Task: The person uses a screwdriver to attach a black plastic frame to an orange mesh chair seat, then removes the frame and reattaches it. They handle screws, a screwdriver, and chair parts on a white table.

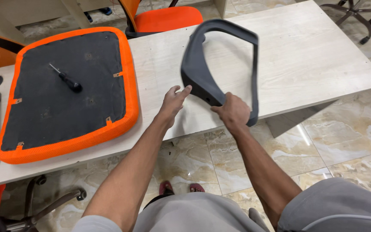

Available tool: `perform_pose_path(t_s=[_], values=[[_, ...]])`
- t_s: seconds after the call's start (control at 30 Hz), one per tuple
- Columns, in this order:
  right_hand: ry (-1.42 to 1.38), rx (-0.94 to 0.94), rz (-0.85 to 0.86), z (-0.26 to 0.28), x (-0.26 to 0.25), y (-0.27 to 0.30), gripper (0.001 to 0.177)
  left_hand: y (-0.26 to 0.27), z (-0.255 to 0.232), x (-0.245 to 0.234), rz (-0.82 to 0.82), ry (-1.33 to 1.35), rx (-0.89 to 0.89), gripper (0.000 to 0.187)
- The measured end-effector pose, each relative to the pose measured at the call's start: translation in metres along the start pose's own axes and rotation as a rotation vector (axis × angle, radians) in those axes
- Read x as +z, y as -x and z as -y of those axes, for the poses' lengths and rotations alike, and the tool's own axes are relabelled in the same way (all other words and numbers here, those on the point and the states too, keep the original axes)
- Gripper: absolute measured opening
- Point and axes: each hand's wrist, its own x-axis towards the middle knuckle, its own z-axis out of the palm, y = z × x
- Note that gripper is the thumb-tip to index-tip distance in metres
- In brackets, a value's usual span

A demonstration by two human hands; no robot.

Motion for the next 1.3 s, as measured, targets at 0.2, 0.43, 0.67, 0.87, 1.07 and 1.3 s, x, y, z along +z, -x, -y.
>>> perform_pose_path(t_s=[0.2, 0.43, 0.67, 0.87, 1.07, 1.3], values=[[-0.169, -0.341, -0.324, 0.076, -0.007, 0.059, 0.050, -0.001, -0.013, 0.013, -0.240, 0.401, -0.103, 0.148], [-0.231, -0.501, -0.352, 0.216, -0.020, 0.107, 0.043, 0.037, -0.044, -0.118, -0.547, 0.634, 0.226, 0.126], [-0.172, -0.775, -0.176, 0.395, 0.038, 0.201, 0.046, 0.128, 0.002, -0.334, -0.693, 0.951, 0.272, 0.117], [0.033, -1.197, -0.084, 0.515, 0.067, 0.250, 0.043, 0.163, 0.058, -0.478, -0.741, 1.289, 0.204, 0.077], [-0.066, -1.255, 0.110, 0.576, 0.095, 0.278, 0.050, 0.169, 0.101, -0.602, -0.650, 1.273, 0.279, 0.058], [-0.220, -1.126, 0.180, 0.650, 0.145, 0.259, 0.047, 0.136, 0.102, -0.689, -0.578, 1.153, 0.307, 0.045]])
